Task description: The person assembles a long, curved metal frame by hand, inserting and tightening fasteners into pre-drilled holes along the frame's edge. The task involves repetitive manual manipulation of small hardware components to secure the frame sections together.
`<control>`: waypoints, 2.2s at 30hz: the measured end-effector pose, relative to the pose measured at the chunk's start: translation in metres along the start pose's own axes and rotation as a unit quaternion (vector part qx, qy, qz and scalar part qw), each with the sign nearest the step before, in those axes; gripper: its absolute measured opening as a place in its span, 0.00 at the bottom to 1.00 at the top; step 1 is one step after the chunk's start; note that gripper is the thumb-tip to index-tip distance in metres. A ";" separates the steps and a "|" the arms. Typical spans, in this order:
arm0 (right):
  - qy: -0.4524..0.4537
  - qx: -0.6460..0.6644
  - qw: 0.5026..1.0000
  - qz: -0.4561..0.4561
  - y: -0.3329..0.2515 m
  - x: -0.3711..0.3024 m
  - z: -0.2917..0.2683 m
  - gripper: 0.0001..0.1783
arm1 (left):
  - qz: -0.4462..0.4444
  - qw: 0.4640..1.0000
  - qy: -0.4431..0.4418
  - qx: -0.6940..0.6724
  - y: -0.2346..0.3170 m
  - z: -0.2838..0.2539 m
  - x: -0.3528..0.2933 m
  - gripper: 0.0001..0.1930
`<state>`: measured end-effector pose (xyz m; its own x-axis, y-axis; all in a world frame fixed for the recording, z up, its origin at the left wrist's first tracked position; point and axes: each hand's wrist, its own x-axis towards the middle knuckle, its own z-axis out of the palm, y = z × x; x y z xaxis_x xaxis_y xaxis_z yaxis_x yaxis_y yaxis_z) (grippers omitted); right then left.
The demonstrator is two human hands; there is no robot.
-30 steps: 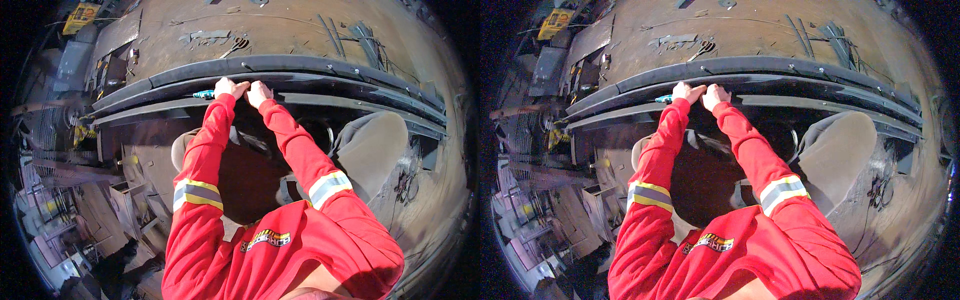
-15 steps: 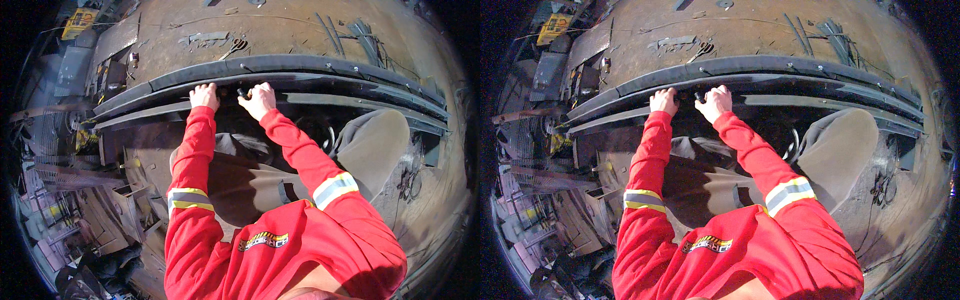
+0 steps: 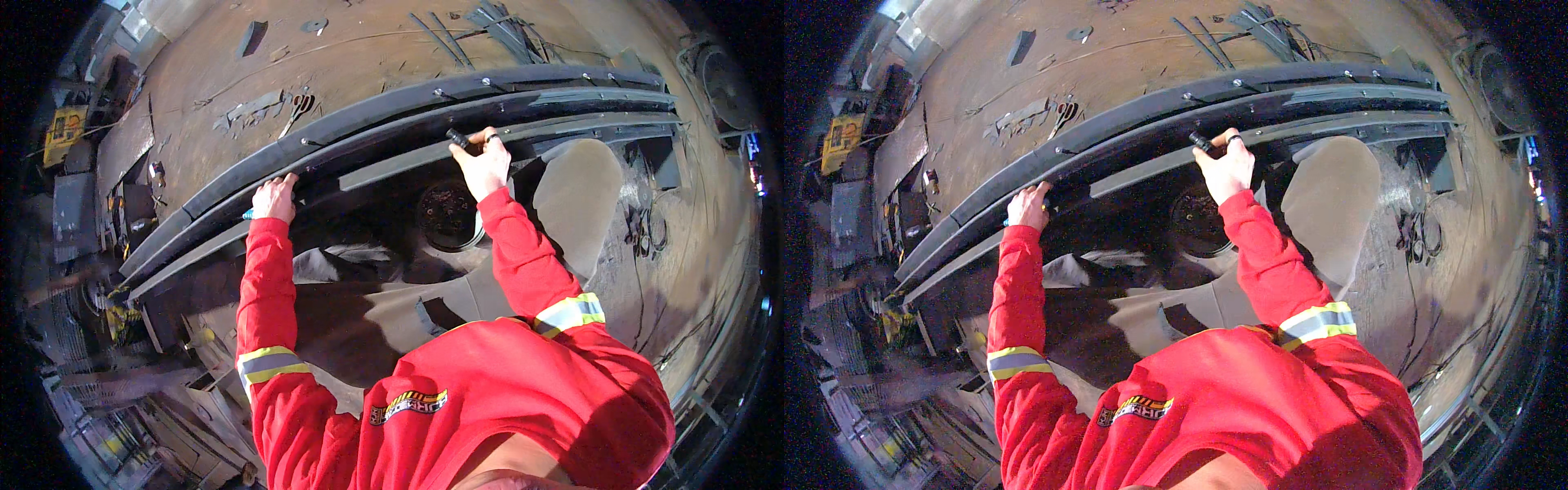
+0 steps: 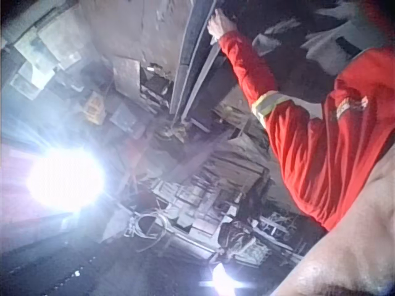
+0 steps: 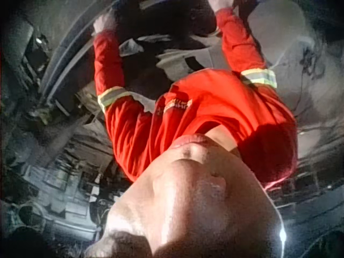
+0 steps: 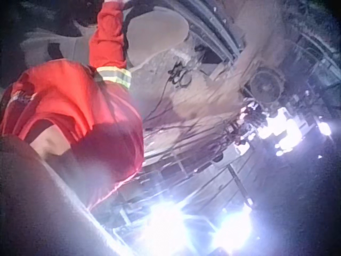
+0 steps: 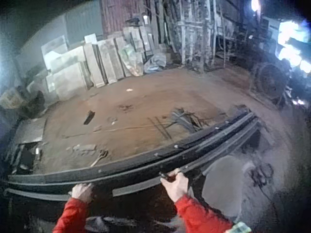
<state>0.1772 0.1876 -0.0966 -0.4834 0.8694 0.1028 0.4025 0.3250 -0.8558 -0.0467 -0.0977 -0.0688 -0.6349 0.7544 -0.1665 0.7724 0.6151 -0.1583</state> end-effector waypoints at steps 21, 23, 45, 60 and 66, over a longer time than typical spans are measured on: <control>0.108 -0.145 0.975 -0.131 0.030 0.018 0.040 0.14 | -0.314 0.885 -0.114 -0.323 -0.064 -0.009 -0.073 0.14; 0.098 -0.144 0.976 -0.131 0.031 0.018 0.043 0.14 | -0.308 0.903 -0.125 -0.273 -0.067 0.001 -0.072 0.14; -0.021 0.046 0.997 -0.066 0.045 0.024 0.034 0.15 | 0.005 0.912 0.032 -0.409 0.107 -0.013 0.025 0.15; -0.031 0.051 0.995 -0.085 0.041 0.028 0.027 0.15 | 0.037 0.911 0.034 -0.409 0.133 -0.003 0.057 0.15; -0.031 0.072 0.993 -0.089 0.043 0.027 0.028 0.14 | 0.081 0.892 0.058 -0.441 0.139 0.006 0.068 0.14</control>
<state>0.1593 0.2146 -0.1444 -0.5847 0.7775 0.2314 0.1933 0.4106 -0.8911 0.0172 0.0375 -0.1081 -0.5465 0.8374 -0.0080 0.5995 0.3979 0.6944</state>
